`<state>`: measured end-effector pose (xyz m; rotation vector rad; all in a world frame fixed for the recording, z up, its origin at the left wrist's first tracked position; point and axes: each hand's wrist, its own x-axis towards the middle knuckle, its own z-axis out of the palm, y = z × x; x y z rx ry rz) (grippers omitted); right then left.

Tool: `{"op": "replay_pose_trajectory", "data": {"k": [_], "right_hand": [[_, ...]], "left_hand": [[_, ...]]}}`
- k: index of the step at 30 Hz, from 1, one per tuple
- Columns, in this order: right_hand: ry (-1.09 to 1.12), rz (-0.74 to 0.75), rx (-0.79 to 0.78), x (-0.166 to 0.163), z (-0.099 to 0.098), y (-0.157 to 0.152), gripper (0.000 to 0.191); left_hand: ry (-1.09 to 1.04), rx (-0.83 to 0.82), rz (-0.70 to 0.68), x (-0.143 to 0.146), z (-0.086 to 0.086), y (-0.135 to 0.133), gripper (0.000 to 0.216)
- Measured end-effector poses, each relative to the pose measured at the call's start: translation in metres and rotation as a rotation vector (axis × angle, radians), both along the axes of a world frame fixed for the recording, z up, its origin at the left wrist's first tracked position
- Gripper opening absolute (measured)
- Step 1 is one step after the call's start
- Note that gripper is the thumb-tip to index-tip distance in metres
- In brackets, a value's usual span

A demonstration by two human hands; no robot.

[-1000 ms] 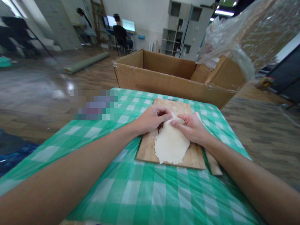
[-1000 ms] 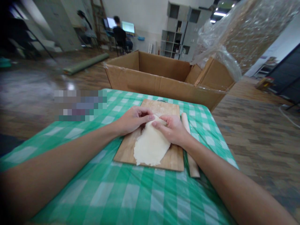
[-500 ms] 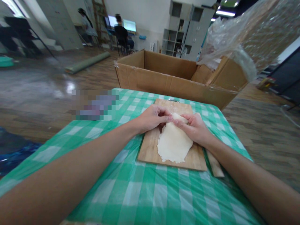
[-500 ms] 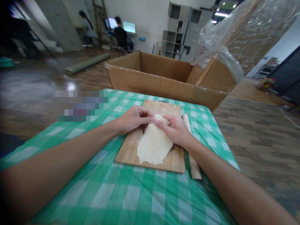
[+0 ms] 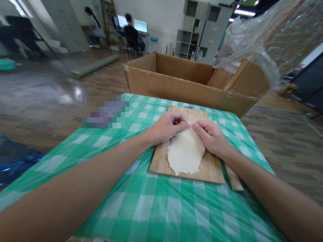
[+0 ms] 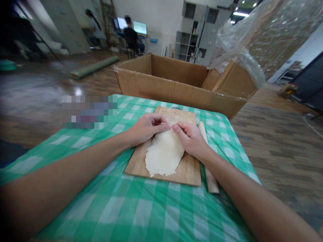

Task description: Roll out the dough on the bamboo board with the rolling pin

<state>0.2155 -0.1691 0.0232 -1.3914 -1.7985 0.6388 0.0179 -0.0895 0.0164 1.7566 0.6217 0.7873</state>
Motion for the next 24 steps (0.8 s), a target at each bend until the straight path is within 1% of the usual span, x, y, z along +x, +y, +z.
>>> {"op": "replay_pose_trajectory", "data": {"k": [3,6,9,13,18,22,24], "right_hand": [[-0.049,0.006,0.054,0.0002,-0.0005,0.0007,0.048],[-0.042,0.002,0.040,-0.0001,-0.0014,0.0003,0.046],[-0.021,0.036,0.013,-0.0004,-0.0014,-0.0002,0.042],[-0.053,0.075,0.045,-0.0009,0.0018,-0.0005,0.039],[-0.011,0.058,-0.049,-0.0007,0.0037,-0.0009,0.046],[-0.031,0.062,-0.023,-0.0007,0.0029,-0.0022,0.046],[0.023,0.044,-0.071,-0.0011,0.0024,-0.0035,0.043]], "left_hand": [[0.018,0.022,-0.038,-0.0005,-0.0011,0.0015,0.024],[0.018,0.034,-0.053,-0.0002,-0.0010,0.0010,0.024],[0.011,0.035,-0.014,0.0003,-0.0011,-0.0001,0.021],[-0.009,0.016,0.021,0.0014,-0.0024,-0.0005,0.021],[-0.026,-0.047,0.088,0.0015,0.0001,-0.0013,0.020],[0.044,0.014,-0.016,-0.0008,0.0027,-0.0012,0.023],[0.052,0.037,-0.032,-0.0017,0.0014,0.0002,0.024]]}}
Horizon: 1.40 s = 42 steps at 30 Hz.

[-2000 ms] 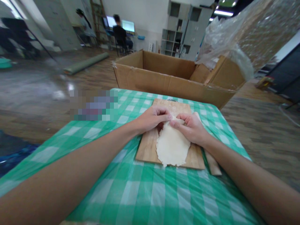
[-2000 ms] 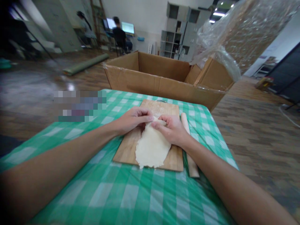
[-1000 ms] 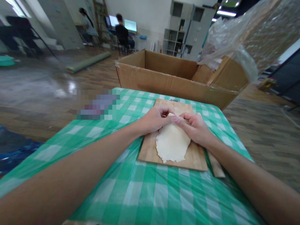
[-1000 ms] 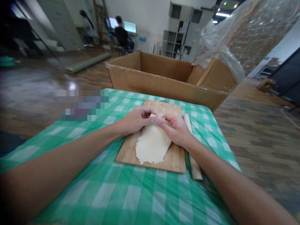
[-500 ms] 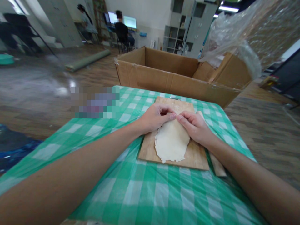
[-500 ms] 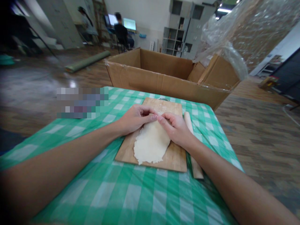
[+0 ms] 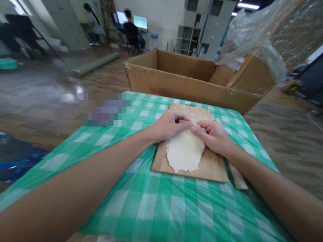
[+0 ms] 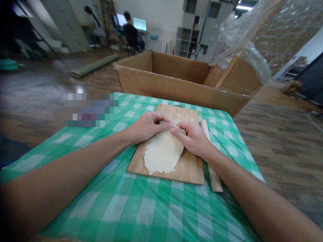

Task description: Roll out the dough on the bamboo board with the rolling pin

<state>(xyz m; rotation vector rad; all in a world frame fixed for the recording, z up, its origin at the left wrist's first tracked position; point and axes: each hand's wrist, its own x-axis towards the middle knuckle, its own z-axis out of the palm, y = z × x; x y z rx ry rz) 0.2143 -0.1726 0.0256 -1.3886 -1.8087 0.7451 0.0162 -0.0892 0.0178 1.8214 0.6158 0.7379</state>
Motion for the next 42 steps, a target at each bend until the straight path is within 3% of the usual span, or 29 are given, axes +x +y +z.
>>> {"op": "replay_pose_trajectory", "data": {"k": [10,18,24,27,31,36,42], "right_hand": [[0.300,-0.038,-0.146,-0.001,-0.008,0.001,0.045],[0.085,-0.009,0.010,-0.002,-0.004,0.000,0.039],[0.149,0.054,-0.151,0.001,-0.003,0.000,0.040],[0.118,0.067,-0.109,0.002,-0.003,-0.001,0.045],[0.228,0.003,-0.111,0.004,-0.006,0.000,0.045],[0.284,-0.047,-0.124,0.008,-0.009,0.002,0.051],[0.477,-0.023,-0.206,0.006,-0.011,0.001,0.041]], "left_hand": [[0.000,-0.049,0.061,0.000,0.001,-0.001,0.025],[0.012,0.002,0.007,0.000,-0.001,-0.002,0.024],[-0.025,0.010,0.026,0.001,-0.004,0.005,0.026],[-0.030,-0.042,0.009,-0.002,-0.003,0.007,0.028],[-0.034,-0.152,-0.037,-0.007,-0.004,0.008,0.032],[-0.052,-0.242,0.028,-0.006,-0.010,0.011,0.035],[-0.052,-0.194,-0.024,-0.006,-0.007,0.010,0.032]]}}
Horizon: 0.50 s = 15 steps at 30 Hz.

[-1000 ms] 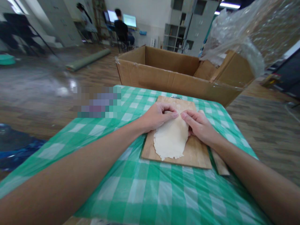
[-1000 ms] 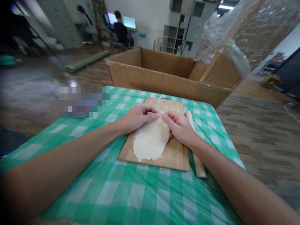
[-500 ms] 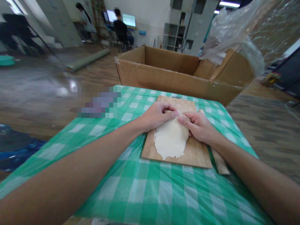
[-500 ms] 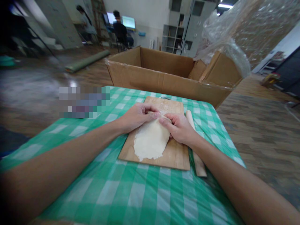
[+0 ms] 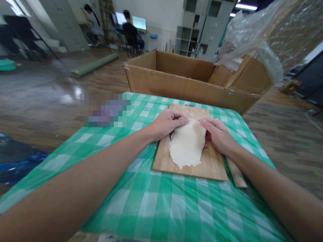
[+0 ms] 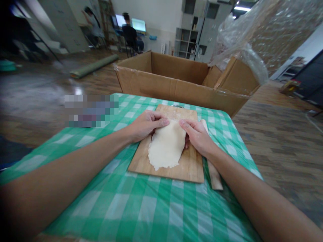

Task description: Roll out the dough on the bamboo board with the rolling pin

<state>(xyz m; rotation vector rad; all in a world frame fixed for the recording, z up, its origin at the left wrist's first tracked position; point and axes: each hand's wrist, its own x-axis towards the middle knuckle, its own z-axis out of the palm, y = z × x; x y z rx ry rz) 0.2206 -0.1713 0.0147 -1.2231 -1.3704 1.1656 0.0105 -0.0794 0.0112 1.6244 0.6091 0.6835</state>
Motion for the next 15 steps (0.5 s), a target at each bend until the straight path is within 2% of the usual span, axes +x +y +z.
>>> {"op": "replay_pose_trajectory", "data": {"k": [3,6,8,12,15], "right_hand": [[-0.129,0.014,0.026,-0.0007,0.0020,-0.0015,0.042],[-0.320,-0.004,0.122,-0.0013,0.0052,-0.0030,0.047],[-0.335,-0.018,0.146,-0.0018,0.0062,-0.0033,0.048],[-0.263,0.010,0.089,-0.0013,0.0054,-0.0025,0.047],[-0.330,0.003,0.136,0.0005,0.0037,-0.0019,0.051]], "left_hand": [[0.021,0.070,-0.020,0.0001,0.0044,-0.0035,0.031],[0.059,0.134,-0.045,0.0016,0.0066,-0.0070,0.029],[0.064,0.150,-0.037,0.0035,0.0064,-0.0083,0.028],[0.032,0.131,0.044,0.0059,0.0050,-0.0086,0.027],[0.016,0.072,0.037,0.0041,0.0039,-0.0067,0.029]]}}
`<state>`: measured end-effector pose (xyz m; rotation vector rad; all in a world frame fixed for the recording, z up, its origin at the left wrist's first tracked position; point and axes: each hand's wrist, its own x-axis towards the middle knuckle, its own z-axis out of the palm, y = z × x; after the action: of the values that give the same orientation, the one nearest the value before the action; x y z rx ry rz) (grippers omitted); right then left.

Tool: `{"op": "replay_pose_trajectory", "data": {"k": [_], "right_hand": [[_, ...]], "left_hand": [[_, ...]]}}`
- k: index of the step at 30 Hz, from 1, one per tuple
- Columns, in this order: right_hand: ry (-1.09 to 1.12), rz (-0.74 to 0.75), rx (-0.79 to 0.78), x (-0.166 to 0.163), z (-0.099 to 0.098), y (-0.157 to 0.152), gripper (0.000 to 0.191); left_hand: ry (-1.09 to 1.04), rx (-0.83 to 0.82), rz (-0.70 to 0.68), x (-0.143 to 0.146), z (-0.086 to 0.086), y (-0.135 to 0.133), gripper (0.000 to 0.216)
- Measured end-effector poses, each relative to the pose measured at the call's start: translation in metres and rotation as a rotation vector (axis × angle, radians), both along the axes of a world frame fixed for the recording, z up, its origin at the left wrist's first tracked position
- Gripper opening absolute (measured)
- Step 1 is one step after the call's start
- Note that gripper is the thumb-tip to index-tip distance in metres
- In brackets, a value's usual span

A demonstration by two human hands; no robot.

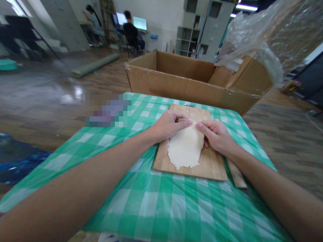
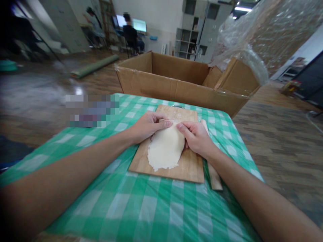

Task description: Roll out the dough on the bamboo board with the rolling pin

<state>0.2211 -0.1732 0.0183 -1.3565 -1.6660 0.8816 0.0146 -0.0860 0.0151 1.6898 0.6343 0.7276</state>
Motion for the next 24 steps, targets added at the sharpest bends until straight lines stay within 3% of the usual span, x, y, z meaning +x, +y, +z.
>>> {"op": "replay_pose_trajectory", "data": {"k": [4,8,20,24], "right_hand": [[0.129,-0.045,-0.006,0.002,-0.002,0.001,0.047],[0.224,-0.004,-0.107,0.004,-0.006,0.004,0.049],[0.182,-0.063,-0.022,0.002,-0.002,0.004,0.048],[0.291,-0.139,0.027,0.005,-0.005,0.006,0.045]], "left_hand": [[-0.032,-0.142,-0.074,-0.003,-0.004,0.005,0.035],[-0.092,-0.201,0.009,-0.002,-0.007,0.007,0.032],[-0.218,-0.338,0.096,0.002,-0.010,0.011,0.029],[-0.259,-0.422,0.088,0.002,-0.008,0.014,0.022]]}}
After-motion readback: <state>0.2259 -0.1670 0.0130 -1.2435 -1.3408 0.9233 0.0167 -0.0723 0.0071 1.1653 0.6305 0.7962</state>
